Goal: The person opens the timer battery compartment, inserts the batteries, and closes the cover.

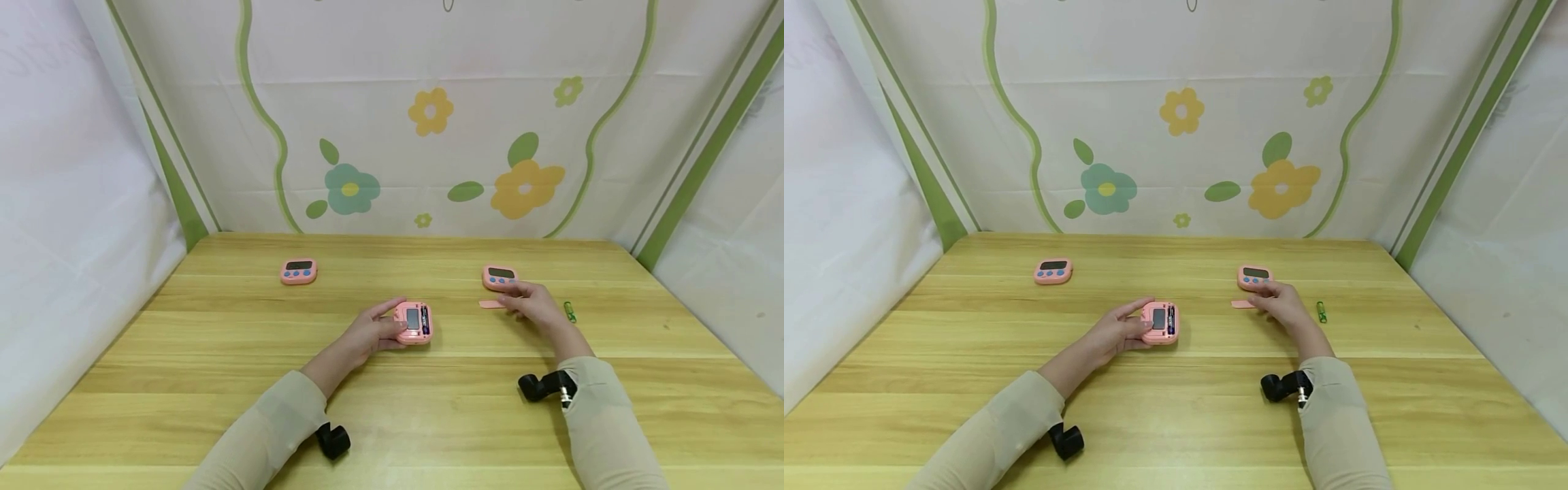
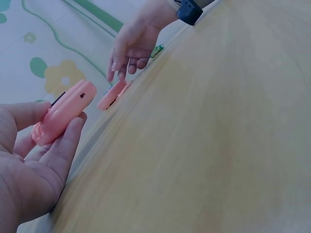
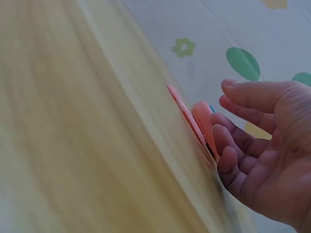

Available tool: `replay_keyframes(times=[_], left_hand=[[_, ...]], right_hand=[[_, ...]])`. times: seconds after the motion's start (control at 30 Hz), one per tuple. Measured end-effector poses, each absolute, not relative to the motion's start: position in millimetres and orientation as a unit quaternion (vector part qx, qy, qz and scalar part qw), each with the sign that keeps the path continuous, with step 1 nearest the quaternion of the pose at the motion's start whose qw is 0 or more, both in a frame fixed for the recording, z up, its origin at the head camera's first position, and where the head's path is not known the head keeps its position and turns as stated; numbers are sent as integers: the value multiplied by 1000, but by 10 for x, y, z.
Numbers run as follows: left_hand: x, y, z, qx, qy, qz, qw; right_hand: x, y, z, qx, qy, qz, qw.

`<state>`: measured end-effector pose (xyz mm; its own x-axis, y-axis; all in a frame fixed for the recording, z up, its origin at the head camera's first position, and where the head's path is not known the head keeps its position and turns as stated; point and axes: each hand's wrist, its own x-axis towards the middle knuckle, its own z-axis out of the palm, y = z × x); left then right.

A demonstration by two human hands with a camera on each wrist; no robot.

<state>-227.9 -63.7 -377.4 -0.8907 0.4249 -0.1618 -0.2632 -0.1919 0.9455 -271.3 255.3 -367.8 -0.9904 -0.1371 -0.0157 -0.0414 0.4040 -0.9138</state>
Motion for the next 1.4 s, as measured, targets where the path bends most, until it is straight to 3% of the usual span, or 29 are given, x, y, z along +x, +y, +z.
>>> replay_keyframes(times=[0.93,1.4], left_hand=[[-2169,-627,-3590,73,598,766,223],[-2294,-636,-3777,64,594,771,220]], right_hand=[[-2767,2674,-3827,-32,884,-466,17],[-2805,2615,-3869,-37,897,-440,-9]])
